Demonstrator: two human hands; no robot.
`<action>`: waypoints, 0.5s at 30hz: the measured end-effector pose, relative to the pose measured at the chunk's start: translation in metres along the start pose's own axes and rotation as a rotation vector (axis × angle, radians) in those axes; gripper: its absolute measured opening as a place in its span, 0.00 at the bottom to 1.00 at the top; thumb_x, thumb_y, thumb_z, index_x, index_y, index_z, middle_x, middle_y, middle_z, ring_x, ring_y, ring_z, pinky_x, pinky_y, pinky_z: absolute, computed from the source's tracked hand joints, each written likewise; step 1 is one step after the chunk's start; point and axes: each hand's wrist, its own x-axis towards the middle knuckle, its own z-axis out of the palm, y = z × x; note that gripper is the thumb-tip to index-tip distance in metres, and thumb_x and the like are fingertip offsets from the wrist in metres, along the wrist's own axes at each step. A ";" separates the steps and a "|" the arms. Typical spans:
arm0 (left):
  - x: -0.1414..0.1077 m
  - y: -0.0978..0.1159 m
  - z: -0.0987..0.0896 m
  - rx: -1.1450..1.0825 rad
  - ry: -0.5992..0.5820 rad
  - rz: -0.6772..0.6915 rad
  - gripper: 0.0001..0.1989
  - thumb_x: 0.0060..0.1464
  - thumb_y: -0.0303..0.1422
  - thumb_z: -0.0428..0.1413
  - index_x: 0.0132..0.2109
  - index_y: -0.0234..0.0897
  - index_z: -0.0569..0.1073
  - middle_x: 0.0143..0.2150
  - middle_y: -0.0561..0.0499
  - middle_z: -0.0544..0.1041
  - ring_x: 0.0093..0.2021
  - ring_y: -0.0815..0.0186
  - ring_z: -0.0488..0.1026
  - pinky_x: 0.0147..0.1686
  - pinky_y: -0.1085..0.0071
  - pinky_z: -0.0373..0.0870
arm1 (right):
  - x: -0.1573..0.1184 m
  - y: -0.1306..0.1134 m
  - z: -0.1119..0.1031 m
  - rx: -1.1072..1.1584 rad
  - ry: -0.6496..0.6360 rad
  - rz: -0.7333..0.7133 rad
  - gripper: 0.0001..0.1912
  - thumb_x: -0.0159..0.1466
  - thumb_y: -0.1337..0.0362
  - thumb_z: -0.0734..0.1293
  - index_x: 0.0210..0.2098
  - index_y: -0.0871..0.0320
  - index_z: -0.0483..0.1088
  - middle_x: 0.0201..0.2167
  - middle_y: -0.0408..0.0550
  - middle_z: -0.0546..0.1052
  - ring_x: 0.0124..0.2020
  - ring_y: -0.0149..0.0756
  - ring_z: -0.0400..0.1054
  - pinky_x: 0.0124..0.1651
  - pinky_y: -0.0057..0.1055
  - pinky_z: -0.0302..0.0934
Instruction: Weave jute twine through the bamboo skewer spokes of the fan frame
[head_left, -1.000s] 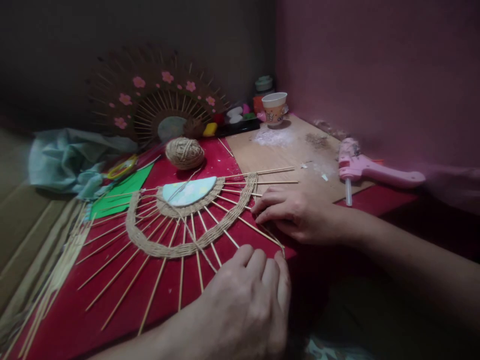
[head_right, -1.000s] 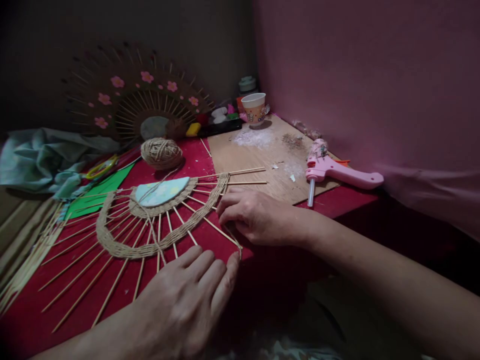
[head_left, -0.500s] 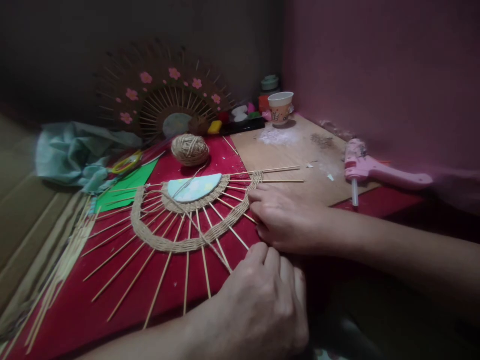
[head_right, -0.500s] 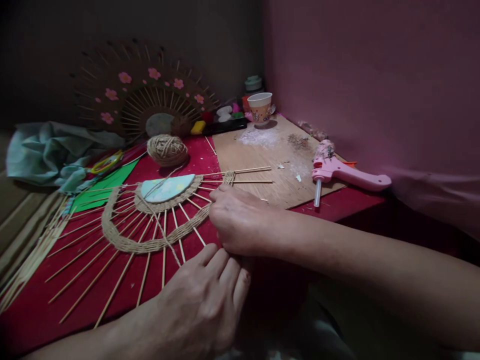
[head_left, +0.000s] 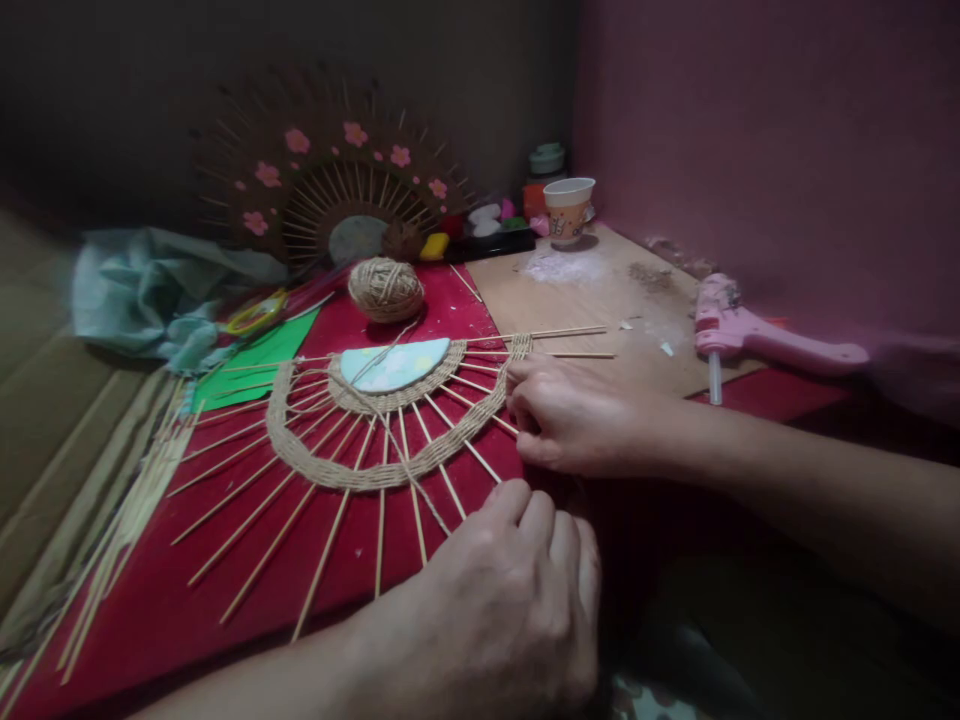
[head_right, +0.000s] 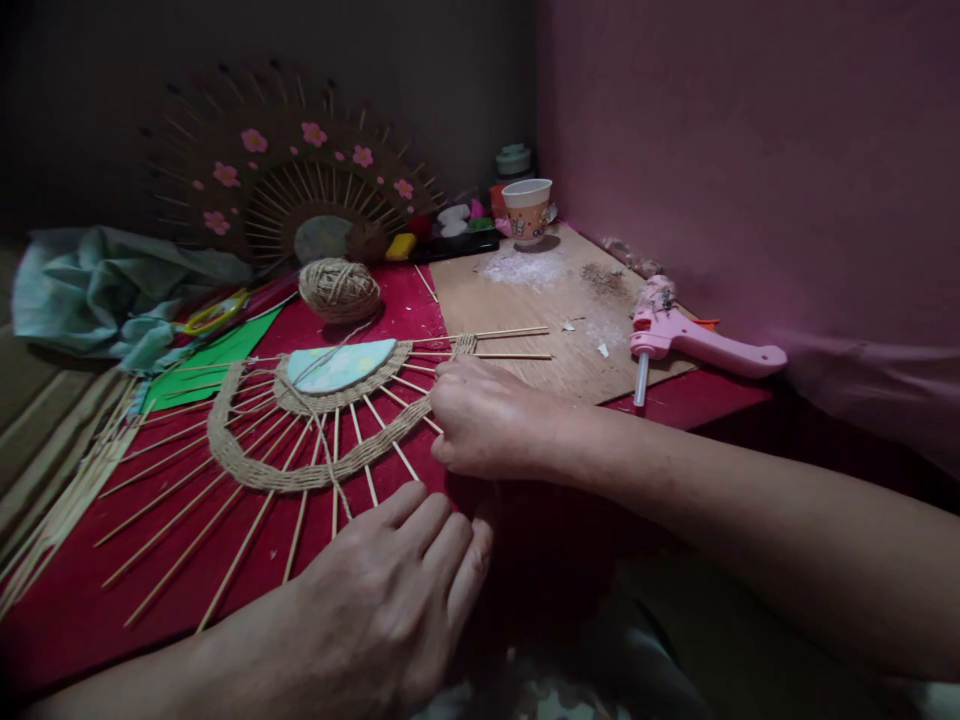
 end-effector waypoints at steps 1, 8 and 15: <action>-0.001 0.000 -0.001 -0.025 0.004 -0.024 0.09 0.55 0.24 0.45 0.36 0.29 0.69 0.29 0.45 0.70 0.26 0.62 0.67 0.27 0.62 0.67 | 0.000 0.001 0.000 0.011 -0.003 -0.001 0.06 0.55 0.72 0.63 0.22 0.62 0.67 0.34 0.54 0.72 0.33 0.33 0.62 0.35 0.30 0.57; -0.017 -0.017 -0.013 -0.353 -0.054 -0.333 0.07 0.50 0.24 0.46 0.29 0.34 0.67 0.23 0.50 0.70 0.21 0.66 0.65 0.22 0.68 0.63 | 0.002 0.010 0.006 0.140 0.020 -0.042 0.07 0.55 0.73 0.63 0.21 0.59 0.63 0.34 0.52 0.70 0.34 0.33 0.62 0.39 0.30 0.60; -0.056 -0.062 -0.013 -0.422 -0.241 -0.521 0.12 0.56 0.25 0.46 0.27 0.35 0.69 0.20 0.53 0.69 0.20 0.72 0.63 0.22 0.75 0.56 | -0.006 0.018 0.015 0.171 0.116 -0.096 0.04 0.56 0.73 0.62 0.29 0.59 0.62 0.37 0.51 0.66 0.35 0.34 0.60 0.39 0.32 0.59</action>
